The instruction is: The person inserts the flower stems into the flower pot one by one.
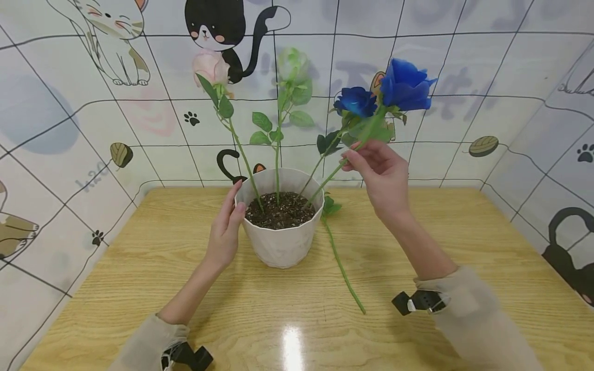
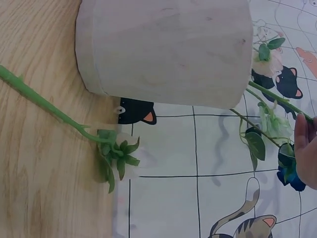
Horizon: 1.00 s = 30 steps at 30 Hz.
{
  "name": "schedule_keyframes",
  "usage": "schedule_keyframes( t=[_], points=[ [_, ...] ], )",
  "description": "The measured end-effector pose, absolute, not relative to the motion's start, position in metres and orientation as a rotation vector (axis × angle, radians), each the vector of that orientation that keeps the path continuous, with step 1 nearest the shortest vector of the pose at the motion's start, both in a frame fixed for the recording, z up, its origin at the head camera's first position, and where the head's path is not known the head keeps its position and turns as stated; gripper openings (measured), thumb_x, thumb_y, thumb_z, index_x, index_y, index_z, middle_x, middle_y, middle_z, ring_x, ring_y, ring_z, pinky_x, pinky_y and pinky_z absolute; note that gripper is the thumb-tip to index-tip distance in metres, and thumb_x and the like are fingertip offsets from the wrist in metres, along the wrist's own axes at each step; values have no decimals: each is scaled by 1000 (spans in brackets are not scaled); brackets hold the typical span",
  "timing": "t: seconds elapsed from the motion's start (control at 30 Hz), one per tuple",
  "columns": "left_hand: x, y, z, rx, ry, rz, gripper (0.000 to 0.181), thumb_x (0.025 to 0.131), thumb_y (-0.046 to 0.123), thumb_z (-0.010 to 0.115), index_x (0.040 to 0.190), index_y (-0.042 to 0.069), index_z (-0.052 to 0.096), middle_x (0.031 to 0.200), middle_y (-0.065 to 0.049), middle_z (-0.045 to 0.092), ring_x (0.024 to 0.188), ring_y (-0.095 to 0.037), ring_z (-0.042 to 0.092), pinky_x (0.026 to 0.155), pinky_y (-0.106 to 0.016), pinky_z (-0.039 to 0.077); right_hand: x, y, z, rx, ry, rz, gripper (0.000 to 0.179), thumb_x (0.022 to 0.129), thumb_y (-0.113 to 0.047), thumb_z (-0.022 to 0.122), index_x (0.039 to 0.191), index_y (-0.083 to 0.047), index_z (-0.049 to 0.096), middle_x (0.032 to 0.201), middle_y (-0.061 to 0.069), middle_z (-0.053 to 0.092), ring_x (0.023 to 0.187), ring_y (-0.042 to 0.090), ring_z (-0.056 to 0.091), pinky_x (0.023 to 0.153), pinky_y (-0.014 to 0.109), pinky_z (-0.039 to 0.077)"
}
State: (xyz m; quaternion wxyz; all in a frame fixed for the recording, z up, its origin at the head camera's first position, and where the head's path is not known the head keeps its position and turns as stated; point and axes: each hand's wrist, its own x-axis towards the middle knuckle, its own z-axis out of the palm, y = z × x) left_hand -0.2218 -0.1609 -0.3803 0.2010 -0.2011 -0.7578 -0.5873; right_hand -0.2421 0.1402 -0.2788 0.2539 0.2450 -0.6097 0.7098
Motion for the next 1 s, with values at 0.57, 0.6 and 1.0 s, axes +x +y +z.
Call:
schedule_keyframes(
  t=[0.57, 0.6, 1.0],
  points=[
    [-221, -161, -381, -562, -2122, -1642, 50, 109, 22, 38, 159, 15, 35, 163, -5, 30, 147, -23, 28, 121, -44, 23, -246, 126, -294, 639, -1853, 1894, 11, 92, 1, 72, 99, 8, 67, 92, 17, 71, 78, 20, 71, 79, 33, 60],
    [-221, -161, -381, -564, -2121, -1640, 50, 109, 22, 38, 159, 15, 35, 163, -5, 30, 148, -23, 28, 121, -44, 22, -246, 125, -295, 635, -1861, 1894, 12, 92, 2, 72, 100, 9, 66, 92, 19, 71, 77, 20, 71, 79, 34, 60],
    [-222, -161, -380, -574, -2107, -1630, 51, 109, 22, 38, 159, 15, 34, 163, -2, 31, 147, -21, 29, 121, -42, 22, -246, 119, -301, 628, -1948, 1803, 14, 92, 2, 71, 100, 12, 65, 95, 9, 72, 76, 16, 71, 79, 33, 60]
  ],
)
